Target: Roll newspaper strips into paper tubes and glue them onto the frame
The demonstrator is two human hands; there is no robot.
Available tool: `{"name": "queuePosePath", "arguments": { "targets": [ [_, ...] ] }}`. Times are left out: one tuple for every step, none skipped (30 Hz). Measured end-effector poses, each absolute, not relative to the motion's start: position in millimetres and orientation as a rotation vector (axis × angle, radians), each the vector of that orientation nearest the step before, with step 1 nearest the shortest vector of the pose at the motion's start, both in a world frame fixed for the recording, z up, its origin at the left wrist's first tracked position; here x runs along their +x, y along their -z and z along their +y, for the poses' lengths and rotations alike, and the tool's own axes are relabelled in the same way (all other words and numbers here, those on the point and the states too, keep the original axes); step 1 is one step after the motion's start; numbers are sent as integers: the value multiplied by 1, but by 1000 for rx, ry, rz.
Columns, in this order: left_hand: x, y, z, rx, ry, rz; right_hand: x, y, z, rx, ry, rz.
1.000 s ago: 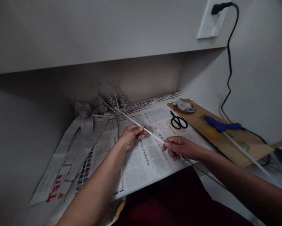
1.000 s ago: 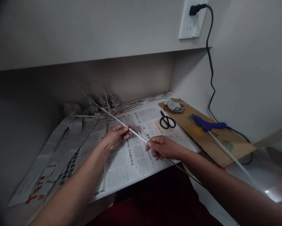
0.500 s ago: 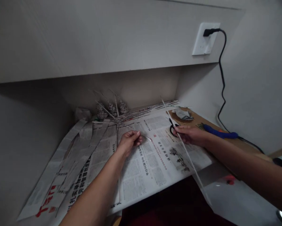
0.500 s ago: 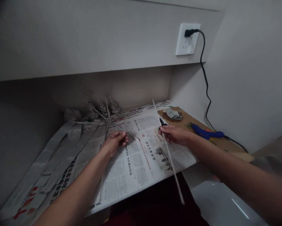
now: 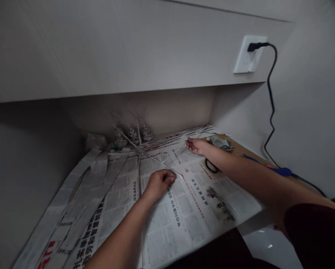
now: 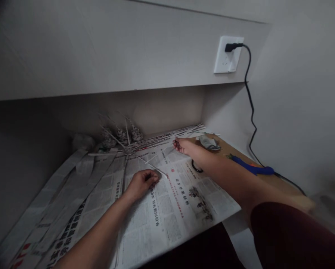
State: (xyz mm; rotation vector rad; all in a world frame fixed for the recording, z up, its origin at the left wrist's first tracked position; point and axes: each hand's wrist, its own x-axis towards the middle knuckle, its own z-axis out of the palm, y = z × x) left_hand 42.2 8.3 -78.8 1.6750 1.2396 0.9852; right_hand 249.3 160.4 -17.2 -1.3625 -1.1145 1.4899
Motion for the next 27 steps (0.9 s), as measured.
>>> {"name": "queuePosePath", "arguments": {
  "targets": [
    [42, 77, 8, 1720, -980, 1245, 243, 14, 168, -1375, -1506, -1104],
    [42, 76, 7, 1765, -977, 1248, 237, 10, 175, -1384, -1521, -1104],
    [42, 74, 6, 1801, -973, 1252, 230, 5, 181, -1388, -1535, -1113],
    [42, 73, 6, 1823, -968, 1257, 224, 0, 187, -1386, -1550, -1130],
    [42, 72, 6, 1833, -963, 1264, 216, -5, 192, -1383, -1565, -1156],
    [42, 71, 5, 1832, -957, 1269, 210, -10, 196, -1385, -1579, -1187],
    [42, 70, 5, 1825, -953, 1272, 203, -13, 198, -1393, -1588, -1221],
    [42, 70, 5, 1817, -951, 1274, 197, -15, 199, -1406, -1591, -1257],
    [42, 70, 5, 1812, -950, 1273, 192, -16, 199, -1420, -1588, -1292],
    [42, 70, 5, 1811, -950, 1272, 187, -15, 197, -1430, -1577, -1324],
    [43, 70, 5, 1813, -952, 1273, 184, -13, 194, -1433, -1558, -1353],
    [43, 70, 4, 1817, -956, 1277, 182, -9, 188, -1425, -1538, -1379],
    [43, 70, 4, 1823, -963, 1285, 180, -5, 182, -1410, -1518, -1402],
    [44, 69, 3, 1827, -972, 1296, 180, -1, 174, -1390, -1501, -1422],
    [45, 68, 3, 1831, -985, 1305, 181, 4, 165, -1369, -1488, -1437],
    [45, 66, 2, 1833, -1005, 1313, 182, 8, 155, -1347, -1481, -1448],
    [46, 63, 1, 1833, -1033, 1321, 185, 12, 146, -1325, -1479, -1455],
    [47, 60, 0, 1830, -1069, 1333, 187, 15, 136, -1303, -1476, -1458],
    [47, 56, -2, 1829, -1111, 1349, 190, 19, 128, -1284, -1471, -1457],
    [47, 52, -4, 1832, -1156, 1370, 192, 22, 120, -1267, -1461, -1456],
    [47, 47, -6, 1841, -1202, 1399, 194, 26, 113, -1254, -1447, -1454],
    [46, 43, -8, 1856, -1246, 1431, 196, 30, 107, -1243, -1427, -1454],
    [45, 39, -10, 1875, -1287, 1461, 198, 34, 102, -1237, -1403, -1456],
    [44, 36, -13, 1899, -1321, 1488, 200, 40, 99, -1235, -1374, -1462],
    [43, 33, -15, 1921, -1349, 1510, 201, 45, 96, -1236, -1341, -1469],
    [42, 31, -16, 1942, -1374, 1525, 202, 51, 95, -1238, -1306, -1478],
    [40, 29, -17, 1960, -1400, 1532, 203, 56, 94, -1237, -1273, -1490]
  ]
}}
